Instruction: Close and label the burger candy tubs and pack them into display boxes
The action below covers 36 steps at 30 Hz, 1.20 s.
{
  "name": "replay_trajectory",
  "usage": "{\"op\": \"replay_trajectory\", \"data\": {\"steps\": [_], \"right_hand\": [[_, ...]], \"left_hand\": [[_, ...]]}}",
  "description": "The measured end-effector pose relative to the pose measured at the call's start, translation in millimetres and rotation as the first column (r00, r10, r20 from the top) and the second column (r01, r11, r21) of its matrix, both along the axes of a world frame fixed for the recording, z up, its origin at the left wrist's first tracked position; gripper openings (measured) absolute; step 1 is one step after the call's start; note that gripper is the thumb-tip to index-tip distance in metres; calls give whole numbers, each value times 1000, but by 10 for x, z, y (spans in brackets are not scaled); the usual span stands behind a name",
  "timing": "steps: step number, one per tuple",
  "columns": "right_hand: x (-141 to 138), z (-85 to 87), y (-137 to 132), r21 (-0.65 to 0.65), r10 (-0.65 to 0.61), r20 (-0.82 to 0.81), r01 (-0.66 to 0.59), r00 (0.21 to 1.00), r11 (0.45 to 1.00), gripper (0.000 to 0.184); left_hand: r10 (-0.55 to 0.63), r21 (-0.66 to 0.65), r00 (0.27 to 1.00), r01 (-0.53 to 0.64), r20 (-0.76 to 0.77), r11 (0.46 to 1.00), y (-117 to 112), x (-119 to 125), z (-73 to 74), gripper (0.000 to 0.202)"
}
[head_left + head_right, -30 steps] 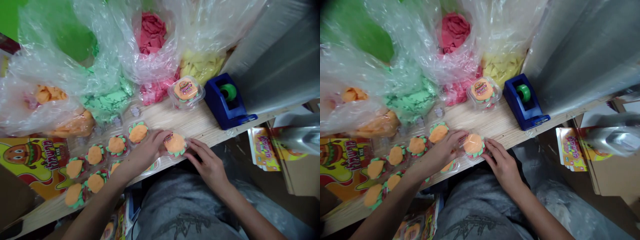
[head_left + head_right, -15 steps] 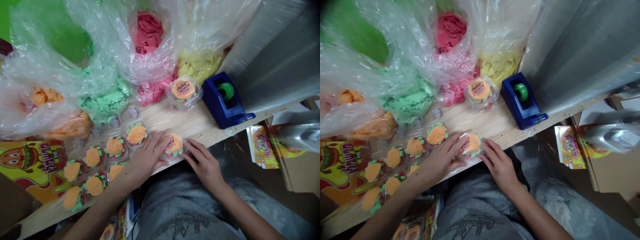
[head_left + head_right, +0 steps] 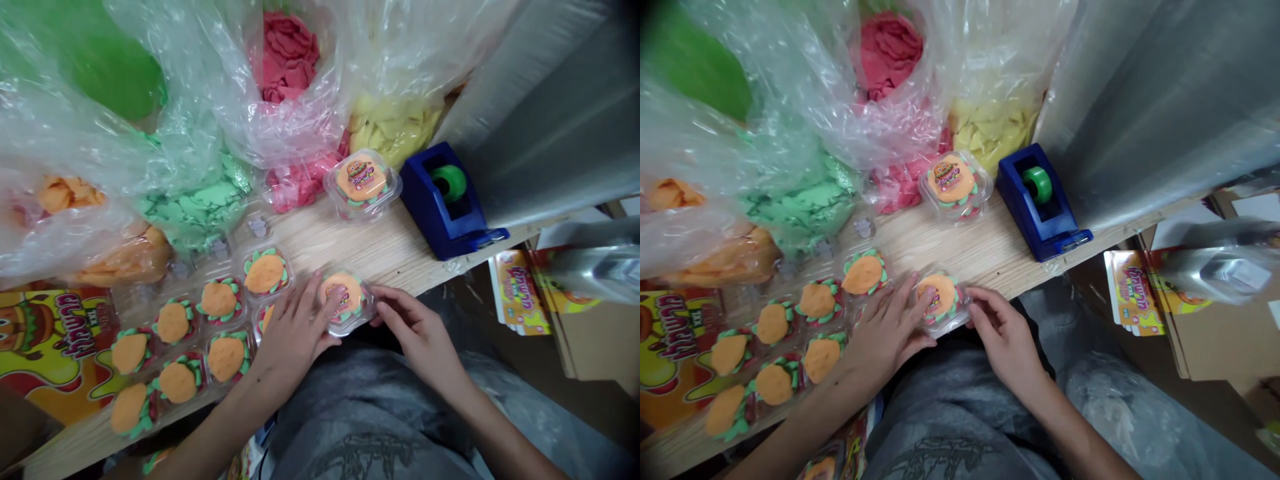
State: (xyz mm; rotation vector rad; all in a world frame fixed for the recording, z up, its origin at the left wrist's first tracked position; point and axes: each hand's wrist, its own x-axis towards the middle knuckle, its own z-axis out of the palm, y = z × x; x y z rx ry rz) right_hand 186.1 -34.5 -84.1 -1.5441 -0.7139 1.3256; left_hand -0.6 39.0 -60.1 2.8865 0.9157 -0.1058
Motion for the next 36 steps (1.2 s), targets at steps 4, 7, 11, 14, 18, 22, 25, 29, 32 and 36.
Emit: {"op": "replay_trajectory", "data": {"steps": [4,7,11,14,18,22,25,29,32,36], "right_hand": [[49,12,85,-91,34,-223,-56,974,994,27],[84,60,183,-148,27,-295,-73,955,986,34],[119,108,285,-165,20,-259,-65,966,984,28],[154,127,313,-168,54,-325,-114,944,979,27],[187,171,358,-192,51,-366,-129,929,973,23],[183,204,439,-157,172,-191,-204,966,966,12],[175,184,458,-87,220,-75,-226,973,970,9],[164,135,425,-104,168,-60,-174,984,979,8],[141,123,388,-121,144,30,-139,989,983,15],[92,126,321,-213,193,125,-164,973,963,15]], "left_hand": [[22,-58,999,-19,45,998,-20,28,-10,73],[34,-47,997,-31,63,998,-50,52,-30,69],[59,-11,994,-59,88,998,-97,71,-46,64],[79,2,989,-80,121,997,-126,77,-59,60],[90,21,985,-94,150,995,-149,92,-89,56],[106,27,983,-111,151,993,-140,109,-93,57],[103,12,983,-106,152,994,-115,119,-82,58],[115,9,982,-117,149,993,-103,138,-67,55],[145,-12,981,-145,130,989,-118,166,-57,51],[161,-12,981,-161,111,987,-142,204,-33,49]]}}
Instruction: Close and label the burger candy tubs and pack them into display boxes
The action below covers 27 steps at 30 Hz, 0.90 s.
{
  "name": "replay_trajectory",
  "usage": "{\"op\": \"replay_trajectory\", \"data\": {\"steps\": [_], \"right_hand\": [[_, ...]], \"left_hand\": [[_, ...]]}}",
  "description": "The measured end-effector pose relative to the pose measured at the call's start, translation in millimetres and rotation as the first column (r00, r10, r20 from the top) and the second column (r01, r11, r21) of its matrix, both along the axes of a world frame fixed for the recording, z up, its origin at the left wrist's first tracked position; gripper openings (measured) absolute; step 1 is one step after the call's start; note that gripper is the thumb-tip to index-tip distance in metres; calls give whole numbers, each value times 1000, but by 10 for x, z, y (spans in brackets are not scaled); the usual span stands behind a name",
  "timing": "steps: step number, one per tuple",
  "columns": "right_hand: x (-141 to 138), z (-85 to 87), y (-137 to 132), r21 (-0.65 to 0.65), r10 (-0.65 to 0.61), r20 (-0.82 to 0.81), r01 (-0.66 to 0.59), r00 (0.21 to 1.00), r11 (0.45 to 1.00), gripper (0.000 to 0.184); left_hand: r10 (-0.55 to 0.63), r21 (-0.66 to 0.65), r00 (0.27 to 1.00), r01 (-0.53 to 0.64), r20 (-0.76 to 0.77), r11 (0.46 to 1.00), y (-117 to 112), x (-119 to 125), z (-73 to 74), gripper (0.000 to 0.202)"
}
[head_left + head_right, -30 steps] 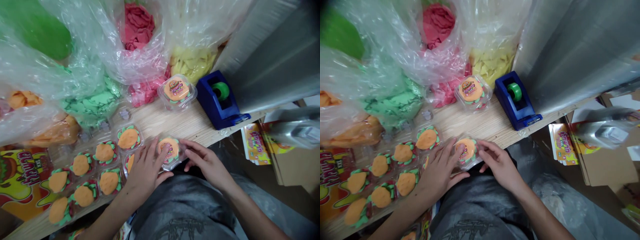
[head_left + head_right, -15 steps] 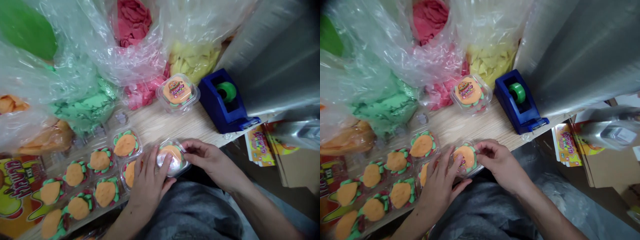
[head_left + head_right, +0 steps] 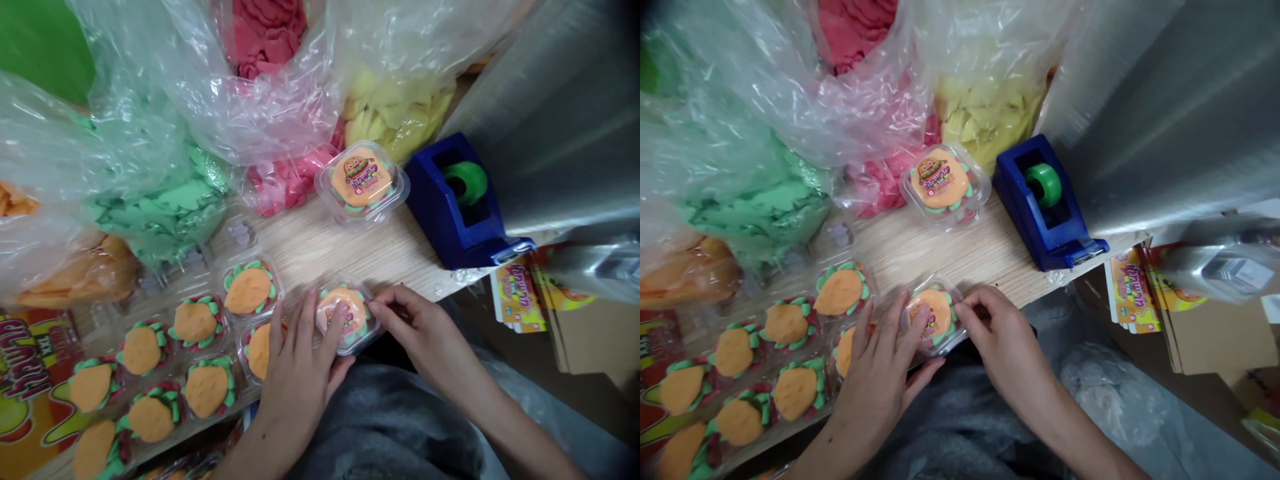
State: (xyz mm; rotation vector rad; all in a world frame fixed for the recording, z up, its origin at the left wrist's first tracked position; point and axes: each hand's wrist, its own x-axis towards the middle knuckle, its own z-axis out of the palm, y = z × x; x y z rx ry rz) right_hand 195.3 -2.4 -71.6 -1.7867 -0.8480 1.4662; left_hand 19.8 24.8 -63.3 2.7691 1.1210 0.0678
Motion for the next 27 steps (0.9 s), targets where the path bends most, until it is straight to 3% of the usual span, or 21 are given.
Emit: {"op": "replay_trajectory", "data": {"steps": [6,12,16,18,24,27], "right_hand": [[-22,-16,-13,-75,-92,-253,76,963,994,14],[3,-29,-52,-61,-98,-362,82,927,995,18],[-23,-104,-224,104,-8,-334,45,942,994,43],[-69,-152,-290,130,-23,-285,62,958,990,51],[-216,-258,-330,158,-106,-127,125,986,979,48],[-218,-267,-323,104,-137,-162,155,977,982,47]], "left_hand": [[0,-45,1000,-1,-26,999,5,-6,37,50],[38,-27,999,-37,35,999,-3,17,-9,56],[59,-30,995,-57,83,998,-14,33,-5,58],[54,-43,995,-50,86,998,-15,29,7,59],[40,-38,998,-38,45,999,-4,25,9,58],[42,-45,999,-41,7,998,-20,32,4,61]]}}
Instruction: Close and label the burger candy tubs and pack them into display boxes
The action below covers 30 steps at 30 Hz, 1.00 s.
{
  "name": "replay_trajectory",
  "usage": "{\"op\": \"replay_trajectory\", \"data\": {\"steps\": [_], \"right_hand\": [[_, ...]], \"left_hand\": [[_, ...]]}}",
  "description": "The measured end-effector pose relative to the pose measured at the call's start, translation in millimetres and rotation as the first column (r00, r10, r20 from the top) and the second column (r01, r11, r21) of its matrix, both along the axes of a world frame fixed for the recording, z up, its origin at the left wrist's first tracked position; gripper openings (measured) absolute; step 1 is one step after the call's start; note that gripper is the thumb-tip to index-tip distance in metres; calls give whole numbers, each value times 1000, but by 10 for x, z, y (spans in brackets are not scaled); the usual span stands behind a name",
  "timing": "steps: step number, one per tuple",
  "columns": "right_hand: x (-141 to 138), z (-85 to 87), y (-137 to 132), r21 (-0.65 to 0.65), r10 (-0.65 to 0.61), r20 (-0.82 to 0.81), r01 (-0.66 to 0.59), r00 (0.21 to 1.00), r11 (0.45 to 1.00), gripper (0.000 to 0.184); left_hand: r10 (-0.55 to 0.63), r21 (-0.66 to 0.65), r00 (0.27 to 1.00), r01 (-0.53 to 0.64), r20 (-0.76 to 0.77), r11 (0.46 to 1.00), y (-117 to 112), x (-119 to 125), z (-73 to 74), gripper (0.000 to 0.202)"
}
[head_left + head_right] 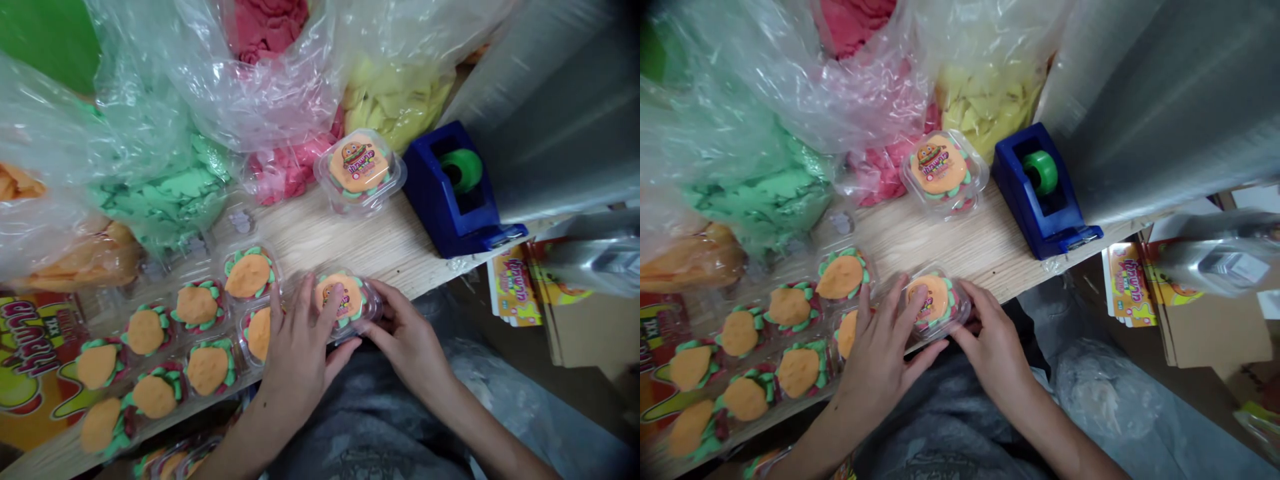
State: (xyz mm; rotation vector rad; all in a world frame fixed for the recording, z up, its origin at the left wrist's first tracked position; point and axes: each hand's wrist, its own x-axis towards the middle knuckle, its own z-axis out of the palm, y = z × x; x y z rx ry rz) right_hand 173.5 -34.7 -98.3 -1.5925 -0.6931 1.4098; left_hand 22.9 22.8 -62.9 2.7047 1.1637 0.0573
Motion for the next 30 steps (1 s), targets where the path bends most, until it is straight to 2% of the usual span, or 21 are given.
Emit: {"op": "replay_trajectory", "data": {"steps": [4,7,11,13,15,17,20,22,24,27,30], "right_hand": [[104,73,27,-95,14,-335,-49,942,994,48],[205,142,61,-101,49,-473,-110,880,989,46],[230,180,86,-160,2,-466,-87,885,983,42],[202,223,75,-151,-48,-421,-18,906,988,39],[174,311,47,-105,-75,-392,36,917,994,35],[161,435,12,-50,-82,-352,69,932,996,29],[173,605,-37,9,-85,-250,90,965,996,27],[196,669,-70,34,-77,-193,85,978,996,27],[221,687,-114,64,-33,-168,44,985,997,28],[247,660,-204,104,48,-137,-34,989,994,29],[252,618,-296,152,61,-84,-48,995,987,30]], "left_hand": [[34,10,997,-33,-62,999,-73,18,-16,60],[49,20,995,-47,-82,999,-113,28,-24,58],[36,-43,999,-38,-29,998,-71,-11,32,56],[46,-140,992,-30,115,990,-36,-55,108,49],[165,-229,937,-96,307,969,-22,-101,212,42],[363,-323,823,-233,436,917,-41,-136,329,41],[596,-535,658,-329,460,778,-106,-161,490,38],[678,-682,601,-281,424,675,-147,-167,572,40],[712,-767,566,-204,415,609,-173,-169,627,38],[745,-810,493,-127,449,572,-186,-167,658,24],[778,-830,420,-94,467,550,-205,-162,649,15]]}}
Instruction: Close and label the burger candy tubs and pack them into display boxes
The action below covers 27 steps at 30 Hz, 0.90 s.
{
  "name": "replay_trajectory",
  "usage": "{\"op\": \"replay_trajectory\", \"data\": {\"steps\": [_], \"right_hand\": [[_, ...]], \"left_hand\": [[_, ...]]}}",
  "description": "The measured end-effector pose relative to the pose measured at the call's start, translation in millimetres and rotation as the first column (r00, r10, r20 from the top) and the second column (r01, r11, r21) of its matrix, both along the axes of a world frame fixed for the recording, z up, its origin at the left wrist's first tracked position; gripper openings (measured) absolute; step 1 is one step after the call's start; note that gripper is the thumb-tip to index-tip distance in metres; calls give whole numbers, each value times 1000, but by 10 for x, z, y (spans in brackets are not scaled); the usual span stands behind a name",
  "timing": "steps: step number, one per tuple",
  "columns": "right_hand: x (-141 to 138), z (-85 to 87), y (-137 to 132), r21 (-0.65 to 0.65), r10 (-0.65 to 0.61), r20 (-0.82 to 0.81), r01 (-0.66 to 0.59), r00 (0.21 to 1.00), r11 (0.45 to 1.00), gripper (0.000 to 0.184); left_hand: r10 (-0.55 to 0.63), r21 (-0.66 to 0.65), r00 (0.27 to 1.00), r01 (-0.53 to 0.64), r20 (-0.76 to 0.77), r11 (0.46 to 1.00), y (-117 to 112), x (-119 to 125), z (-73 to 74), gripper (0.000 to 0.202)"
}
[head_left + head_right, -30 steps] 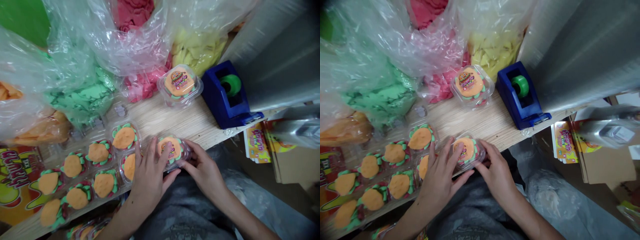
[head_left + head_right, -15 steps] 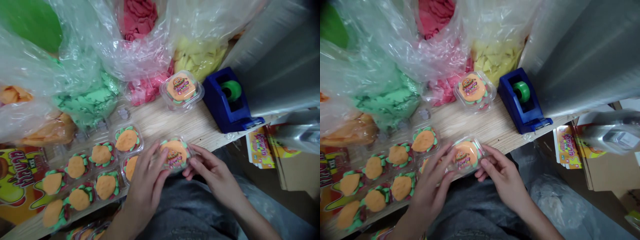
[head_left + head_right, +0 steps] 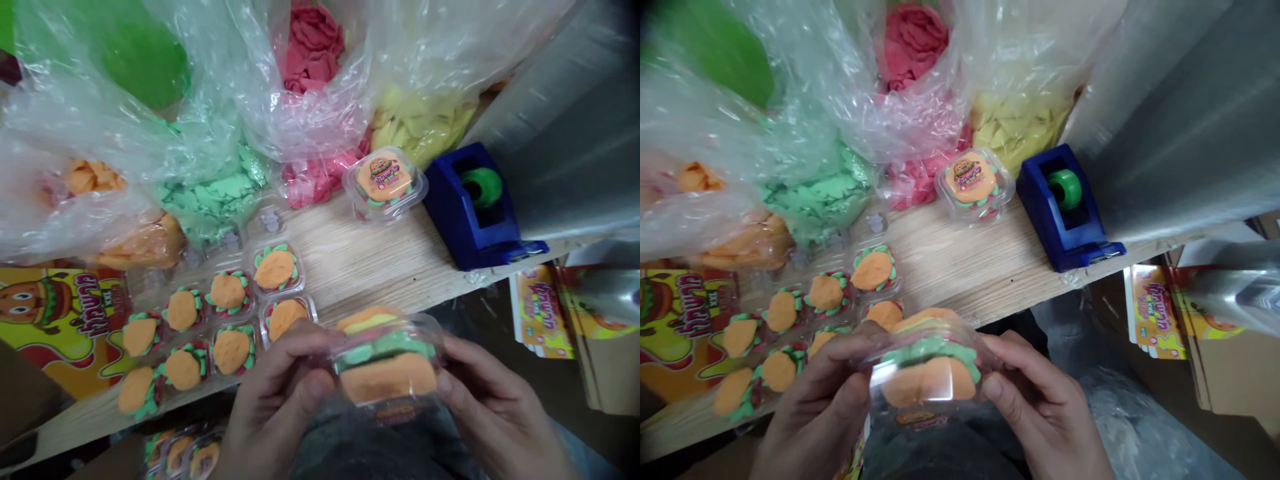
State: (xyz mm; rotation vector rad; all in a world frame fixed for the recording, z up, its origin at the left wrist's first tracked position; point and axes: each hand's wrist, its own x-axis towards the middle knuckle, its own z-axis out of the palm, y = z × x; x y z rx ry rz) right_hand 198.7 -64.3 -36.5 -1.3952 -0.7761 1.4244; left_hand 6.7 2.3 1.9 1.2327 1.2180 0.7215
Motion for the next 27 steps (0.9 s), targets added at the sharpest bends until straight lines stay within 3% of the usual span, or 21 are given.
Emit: {"op": "replay_trajectory", "data": {"steps": [5,10,13,18,24,27], "right_hand": [[38,-5,-83,13,41,82,-42,996,999,32],[110,0,-138,-115,210,204,-190,956,975,22],[87,-65,-214,-217,274,162,-236,948,947,18],[11,-162,-347,-277,267,21,-251,964,928,18],[-80,-185,-393,-226,231,4,-224,973,948,15],[-112,-232,-401,-250,215,-39,-218,976,944,14]], "left_hand": [[-37,-81,999,39,32,996,-95,-50,3,13],[-283,-119,937,263,-204,957,-162,-120,-69,11],[-390,-216,894,345,-220,913,-204,-121,-202,14],[-350,-317,919,282,-183,906,-286,-116,-319,13],[-457,-260,879,414,-133,872,-327,-117,-276,14],[-437,-264,886,389,-156,883,-360,-141,-347,12]]}}
